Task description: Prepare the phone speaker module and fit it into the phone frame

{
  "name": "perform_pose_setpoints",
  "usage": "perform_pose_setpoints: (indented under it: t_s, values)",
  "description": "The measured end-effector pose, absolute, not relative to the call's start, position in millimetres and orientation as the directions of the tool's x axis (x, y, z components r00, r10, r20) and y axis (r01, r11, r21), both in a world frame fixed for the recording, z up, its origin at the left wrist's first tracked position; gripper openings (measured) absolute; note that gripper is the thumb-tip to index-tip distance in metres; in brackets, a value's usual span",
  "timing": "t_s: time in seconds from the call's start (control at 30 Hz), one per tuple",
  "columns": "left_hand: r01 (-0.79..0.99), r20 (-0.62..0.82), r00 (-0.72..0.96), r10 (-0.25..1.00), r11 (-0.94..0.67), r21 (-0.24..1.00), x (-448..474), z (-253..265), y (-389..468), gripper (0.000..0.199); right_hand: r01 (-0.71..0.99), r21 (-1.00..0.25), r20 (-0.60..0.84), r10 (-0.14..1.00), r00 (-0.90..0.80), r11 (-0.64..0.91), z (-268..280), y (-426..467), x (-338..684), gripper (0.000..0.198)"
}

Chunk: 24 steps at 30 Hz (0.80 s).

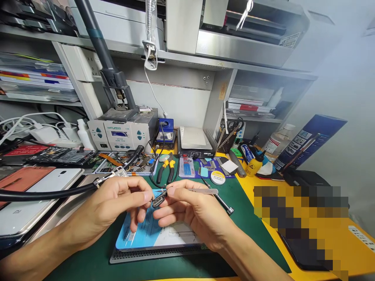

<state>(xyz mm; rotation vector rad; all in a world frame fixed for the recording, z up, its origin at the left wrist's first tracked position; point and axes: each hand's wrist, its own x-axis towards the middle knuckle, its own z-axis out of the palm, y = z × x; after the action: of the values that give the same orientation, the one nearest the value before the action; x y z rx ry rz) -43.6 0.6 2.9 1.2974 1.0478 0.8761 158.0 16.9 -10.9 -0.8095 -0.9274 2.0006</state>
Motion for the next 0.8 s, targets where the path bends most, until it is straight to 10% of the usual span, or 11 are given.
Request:
perform_pose_setpoints:
  t_s: [0.8]
  values:
    - [0.368,0.243,0.254,0.936,-0.326,0.871,-39.8,-7.8,-10.9,0.022,-0.387,-0.900,-0.033,0.917,-0.398,-0.200,-12.1,13.6,160.1,0.016]
